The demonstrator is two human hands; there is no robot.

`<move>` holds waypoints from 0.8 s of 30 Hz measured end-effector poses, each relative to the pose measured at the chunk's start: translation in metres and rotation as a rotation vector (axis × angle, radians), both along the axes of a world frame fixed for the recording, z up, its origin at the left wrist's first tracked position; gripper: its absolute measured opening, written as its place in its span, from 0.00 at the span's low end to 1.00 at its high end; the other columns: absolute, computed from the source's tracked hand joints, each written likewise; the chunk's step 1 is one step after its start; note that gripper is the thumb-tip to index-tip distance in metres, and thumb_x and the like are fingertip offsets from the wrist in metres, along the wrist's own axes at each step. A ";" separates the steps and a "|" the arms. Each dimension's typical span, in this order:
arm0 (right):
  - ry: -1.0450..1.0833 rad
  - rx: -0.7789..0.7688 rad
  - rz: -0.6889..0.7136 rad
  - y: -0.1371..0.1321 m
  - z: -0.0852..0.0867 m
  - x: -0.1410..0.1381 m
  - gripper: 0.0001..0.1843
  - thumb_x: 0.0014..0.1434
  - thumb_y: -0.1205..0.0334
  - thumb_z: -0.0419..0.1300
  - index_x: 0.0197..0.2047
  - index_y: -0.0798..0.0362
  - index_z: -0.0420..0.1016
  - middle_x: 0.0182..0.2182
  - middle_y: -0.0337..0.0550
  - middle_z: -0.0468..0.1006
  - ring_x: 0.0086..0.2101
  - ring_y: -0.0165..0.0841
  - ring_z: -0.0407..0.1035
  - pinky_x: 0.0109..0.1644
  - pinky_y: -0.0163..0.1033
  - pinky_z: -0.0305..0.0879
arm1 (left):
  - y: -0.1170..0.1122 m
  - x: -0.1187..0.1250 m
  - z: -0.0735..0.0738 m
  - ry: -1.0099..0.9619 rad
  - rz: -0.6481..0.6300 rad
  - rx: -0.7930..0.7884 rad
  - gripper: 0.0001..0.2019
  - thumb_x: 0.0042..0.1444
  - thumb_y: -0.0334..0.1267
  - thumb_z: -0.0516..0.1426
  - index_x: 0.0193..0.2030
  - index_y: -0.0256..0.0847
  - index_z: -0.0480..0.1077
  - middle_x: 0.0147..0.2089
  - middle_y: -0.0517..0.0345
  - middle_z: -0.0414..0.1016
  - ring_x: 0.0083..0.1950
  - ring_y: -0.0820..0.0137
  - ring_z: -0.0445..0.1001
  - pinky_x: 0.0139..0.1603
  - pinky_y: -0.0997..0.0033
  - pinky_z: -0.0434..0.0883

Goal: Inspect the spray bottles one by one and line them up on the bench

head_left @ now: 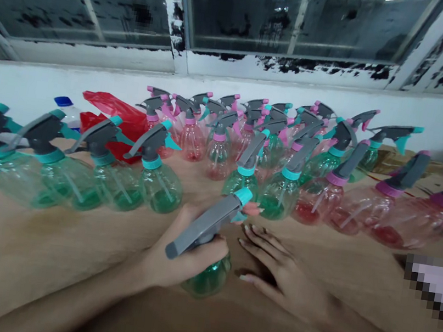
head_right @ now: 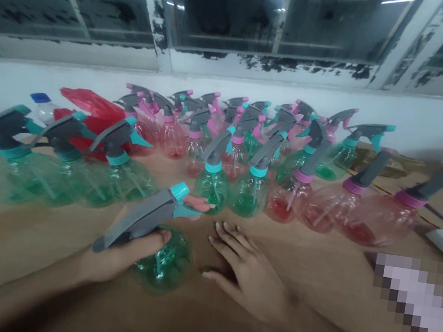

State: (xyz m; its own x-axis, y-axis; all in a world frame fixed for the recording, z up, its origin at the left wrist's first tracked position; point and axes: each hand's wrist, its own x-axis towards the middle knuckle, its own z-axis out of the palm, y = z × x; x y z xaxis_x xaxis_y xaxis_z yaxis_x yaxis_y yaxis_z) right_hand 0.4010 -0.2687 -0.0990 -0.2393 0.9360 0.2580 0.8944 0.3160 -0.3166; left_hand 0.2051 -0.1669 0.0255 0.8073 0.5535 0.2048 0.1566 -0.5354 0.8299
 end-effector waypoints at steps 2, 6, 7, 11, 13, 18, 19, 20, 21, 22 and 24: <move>0.000 0.001 -0.003 0.000 -0.001 0.000 0.30 0.62 0.48 0.52 0.65 0.48 0.54 0.64 0.43 0.56 0.63 0.39 0.48 0.64 0.54 0.51 | 0.000 0.000 0.001 0.011 -0.011 -0.006 0.23 0.45 0.30 0.51 0.50 0.45 0.71 0.37 0.58 0.78 0.25 0.72 0.70 0.26 0.74 0.67; 0.007 0.005 -0.010 0.000 0.000 0.000 0.30 0.62 0.48 0.52 0.65 0.48 0.54 0.64 0.43 0.57 0.63 0.39 0.49 0.64 0.53 0.52 | -0.001 -0.001 0.001 0.031 -0.010 -0.020 0.25 0.45 0.28 0.51 0.51 0.45 0.70 0.38 0.60 0.78 0.21 0.75 0.66 0.23 0.75 0.65; 0.010 0.009 -0.008 0.000 0.000 0.000 0.30 0.62 0.49 0.52 0.65 0.48 0.54 0.64 0.43 0.57 0.63 0.39 0.49 0.64 0.54 0.52 | -0.001 -0.001 0.001 0.031 -0.010 -0.026 0.25 0.44 0.28 0.51 0.51 0.45 0.70 0.38 0.60 0.78 0.20 0.76 0.66 0.23 0.76 0.65; 0.007 0.006 -0.005 0.000 0.001 0.000 0.31 0.62 0.48 0.52 0.65 0.48 0.54 0.64 0.43 0.57 0.63 0.39 0.49 0.64 0.54 0.51 | 0.001 0.000 0.000 0.023 -0.020 -0.034 0.24 0.44 0.27 0.51 0.50 0.45 0.70 0.36 0.60 0.78 0.21 0.75 0.67 0.24 0.75 0.67; -0.005 -0.006 -0.015 0.000 0.001 0.000 0.31 0.62 0.48 0.51 0.65 0.49 0.54 0.64 0.43 0.57 0.63 0.39 0.48 0.64 0.54 0.51 | 0.002 0.000 0.000 0.007 -0.024 -0.027 0.24 0.44 0.27 0.51 0.49 0.44 0.70 0.36 0.60 0.78 0.23 0.74 0.69 0.25 0.74 0.68; -0.007 -0.028 -0.013 0.000 0.001 0.000 0.31 0.62 0.47 0.51 0.65 0.48 0.54 0.64 0.42 0.56 0.63 0.39 0.47 0.64 0.53 0.51 | 0.003 0.000 -0.002 -0.049 -0.021 0.007 0.21 0.43 0.27 0.51 0.45 0.44 0.71 0.37 0.60 0.77 0.27 0.71 0.71 0.28 0.73 0.68; -0.005 -0.031 -0.013 0.000 0.001 0.000 0.31 0.62 0.47 0.51 0.65 0.49 0.54 0.64 0.42 0.56 0.63 0.39 0.48 0.64 0.53 0.51 | 0.004 0.000 -0.003 -0.056 -0.015 0.013 0.20 0.43 0.27 0.51 0.44 0.43 0.71 0.36 0.60 0.76 0.27 0.71 0.71 0.28 0.72 0.68; -0.004 -0.032 -0.012 0.000 0.001 0.000 0.31 0.62 0.47 0.51 0.65 0.49 0.54 0.64 0.42 0.57 0.63 0.39 0.48 0.64 0.53 0.51 | 0.004 0.000 -0.003 -0.061 -0.013 0.020 0.19 0.43 0.27 0.51 0.43 0.43 0.71 0.34 0.60 0.76 0.27 0.71 0.71 0.28 0.72 0.68; -0.004 -0.033 -0.011 0.000 0.001 0.000 0.31 0.62 0.47 0.51 0.65 0.49 0.54 0.64 0.42 0.57 0.63 0.39 0.48 0.64 0.53 0.51 | 0.004 0.000 -0.004 -0.068 -0.015 0.029 0.18 0.43 0.27 0.51 0.42 0.43 0.71 0.33 0.61 0.75 0.27 0.70 0.71 0.28 0.72 0.68; -0.006 -0.033 -0.008 0.000 0.001 0.000 0.30 0.62 0.47 0.51 0.65 0.49 0.54 0.64 0.42 0.57 0.63 0.39 0.49 0.64 0.53 0.51 | 0.004 -0.001 -0.004 -0.078 -0.021 0.037 0.17 0.44 0.28 0.51 0.41 0.43 0.71 0.31 0.61 0.74 0.28 0.69 0.71 0.29 0.71 0.68; -0.009 -0.029 -0.007 0.000 0.001 0.000 0.31 0.62 0.47 0.51 0.65 0.49 0.54 0.64 0.42 0.57 0.63 0.39 0.48 0.64 0.54 0.51 | 0.004 -0.002 -0.004 -0.092 -0.035 0.042 0.14 0.44 0.29 0.52 0.37 0.43 0.72 0.30 0.60 0.73 0.30 0.68 0.71 0.31 0.70 0.69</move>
